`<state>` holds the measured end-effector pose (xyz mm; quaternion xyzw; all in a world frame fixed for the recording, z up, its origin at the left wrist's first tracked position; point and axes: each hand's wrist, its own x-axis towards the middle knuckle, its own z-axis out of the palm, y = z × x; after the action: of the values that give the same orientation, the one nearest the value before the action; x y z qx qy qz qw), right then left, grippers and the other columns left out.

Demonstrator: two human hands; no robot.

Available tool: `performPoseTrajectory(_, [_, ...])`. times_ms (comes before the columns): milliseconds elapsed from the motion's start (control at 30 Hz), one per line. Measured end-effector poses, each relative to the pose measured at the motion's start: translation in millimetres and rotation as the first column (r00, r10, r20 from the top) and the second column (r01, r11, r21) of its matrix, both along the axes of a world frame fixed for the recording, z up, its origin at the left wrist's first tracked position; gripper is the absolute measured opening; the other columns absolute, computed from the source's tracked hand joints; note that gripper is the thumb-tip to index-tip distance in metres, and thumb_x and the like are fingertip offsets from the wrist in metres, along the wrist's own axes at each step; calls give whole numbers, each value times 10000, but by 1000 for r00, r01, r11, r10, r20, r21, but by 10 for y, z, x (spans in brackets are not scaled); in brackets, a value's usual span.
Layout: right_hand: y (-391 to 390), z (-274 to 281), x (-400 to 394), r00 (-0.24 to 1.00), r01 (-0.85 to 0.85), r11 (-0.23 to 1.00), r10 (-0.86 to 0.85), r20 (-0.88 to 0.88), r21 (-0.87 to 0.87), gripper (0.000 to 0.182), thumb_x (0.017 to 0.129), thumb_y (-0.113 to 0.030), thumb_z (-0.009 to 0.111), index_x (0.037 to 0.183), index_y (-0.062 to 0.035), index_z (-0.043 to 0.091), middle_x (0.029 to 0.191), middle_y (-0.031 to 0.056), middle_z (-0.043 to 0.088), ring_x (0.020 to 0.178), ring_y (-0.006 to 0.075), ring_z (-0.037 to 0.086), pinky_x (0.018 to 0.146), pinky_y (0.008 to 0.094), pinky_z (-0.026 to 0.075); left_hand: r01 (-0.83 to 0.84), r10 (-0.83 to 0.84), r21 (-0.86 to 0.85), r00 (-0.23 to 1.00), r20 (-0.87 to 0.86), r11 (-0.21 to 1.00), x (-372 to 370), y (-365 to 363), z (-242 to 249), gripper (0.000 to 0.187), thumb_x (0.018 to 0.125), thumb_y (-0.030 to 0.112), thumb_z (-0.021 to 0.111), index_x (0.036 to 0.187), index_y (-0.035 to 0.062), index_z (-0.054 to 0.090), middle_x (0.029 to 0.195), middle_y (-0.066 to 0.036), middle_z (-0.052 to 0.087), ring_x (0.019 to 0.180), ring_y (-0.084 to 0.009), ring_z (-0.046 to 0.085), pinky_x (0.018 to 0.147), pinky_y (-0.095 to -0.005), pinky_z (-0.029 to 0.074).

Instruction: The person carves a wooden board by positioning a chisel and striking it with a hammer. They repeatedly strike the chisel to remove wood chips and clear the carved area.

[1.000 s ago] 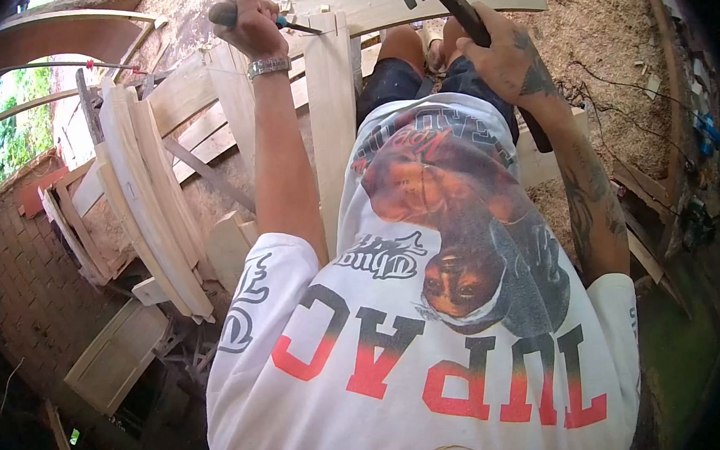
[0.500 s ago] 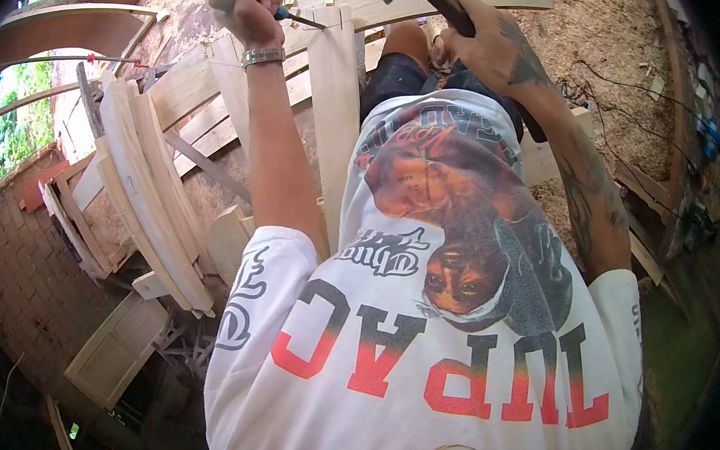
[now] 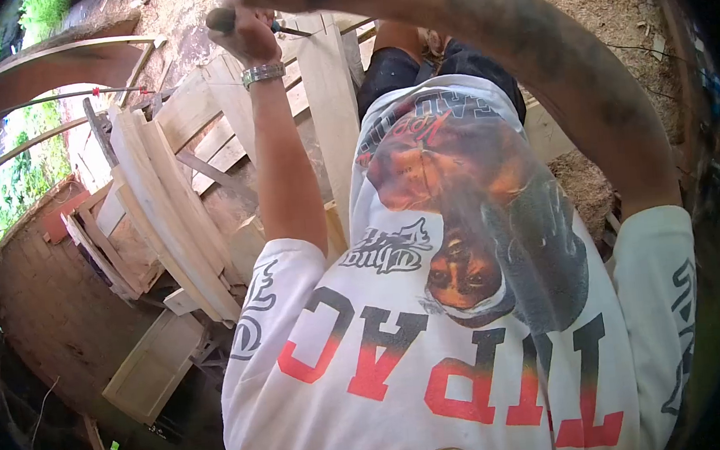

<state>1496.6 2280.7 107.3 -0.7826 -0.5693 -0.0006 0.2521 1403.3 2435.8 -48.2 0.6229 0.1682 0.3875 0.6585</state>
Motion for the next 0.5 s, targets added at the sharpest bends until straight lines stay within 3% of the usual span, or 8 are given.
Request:
performPoseTrajectory(33, [32,-297,-21,986,-32,992,51,156,-123,274,849,-200,713,926,62,723,829,269,714,819,393,741,723,445,596,-16,18,114,1000,-17,993,-17,-46,21,228,891,41,603,683,93,524,569,11,481,440,-102,425,422,-273,343])
performPoseTrajectory(67, [-46,-278,-50,983,-29,960,-23,-182,-277,251,854,-173,702,959,51,741,889,259,736,827,370,754,725,419,604,-31,31,16,999,-44,999,-29,-122,79,242,889,48,594,664,102,521,578,28,463,454,-99,425,440,-265,353])
performPoseTrajectory(100, [-125,-171,-17,985,-56,949,2,-171,-311,228,866,-142,664,978,45,730,909,264,735,839,391,748,739,440,600,-50,44,-82,997,-69,995,-28,-194,137,257,886,55,585,645,111,518,587,46,445,469,-96,425,457,-256,363])
performPoseTrajectory(167, [-232,82,115,977,-26,963,-33,-212,-267,209,879,-97,608,1008,38,700,928,279,728,855,427,735,762,478,589,-17,15,37,999,44,999,-85,219,-230,231,901,97,571,675,89,524,532,7,469,445,-98,436,453,-279,392])
performPoseTrajectory(267, [-468,304,25,848,233,964,-265,-459,-127,188,870,-46,549,1023,45,609,888,315,697,869,480,703,787,547,549,-295,376,-469,922,87,833,-34,436,45,219,864,65,524,646,66,545,453,-8,457,359,-81,408,379,-234,346])
performPoseTrajectory(333, [-643,333,21,844,340,940,-312,-437,-16,177,868,-52,546,1003,50,598,864,314,683,874,482,693,763,538,529,-190,253,-355,958,138,915,-47,500,129,256,867,46,537,620,91,488,469,2,480,350,-81,404,353,-221,317])
performPoseTrajectory(400, [-795,264,20,827,383,924,-343,-445,-1,178,862,-58,558,997,50,598,857,314,673,875,490,683,750,532,518,-198,206,-182,978,24,963,-7,318,181,323,905,100,592,632,139,423,500,20,384,412,-95,356,416,-289,331])
performPoseTrajectory(500, [-1033,-29,25,832,391,920,-348,-432,11,174,854,-72,583,980,47,599,845,315,658,871,499,671,730,528,505,-84,105,-216,991,85,973,40,165,81,325,886,49,612,616,109,443,504,-1,426,396,-117,378,406,-292,311])
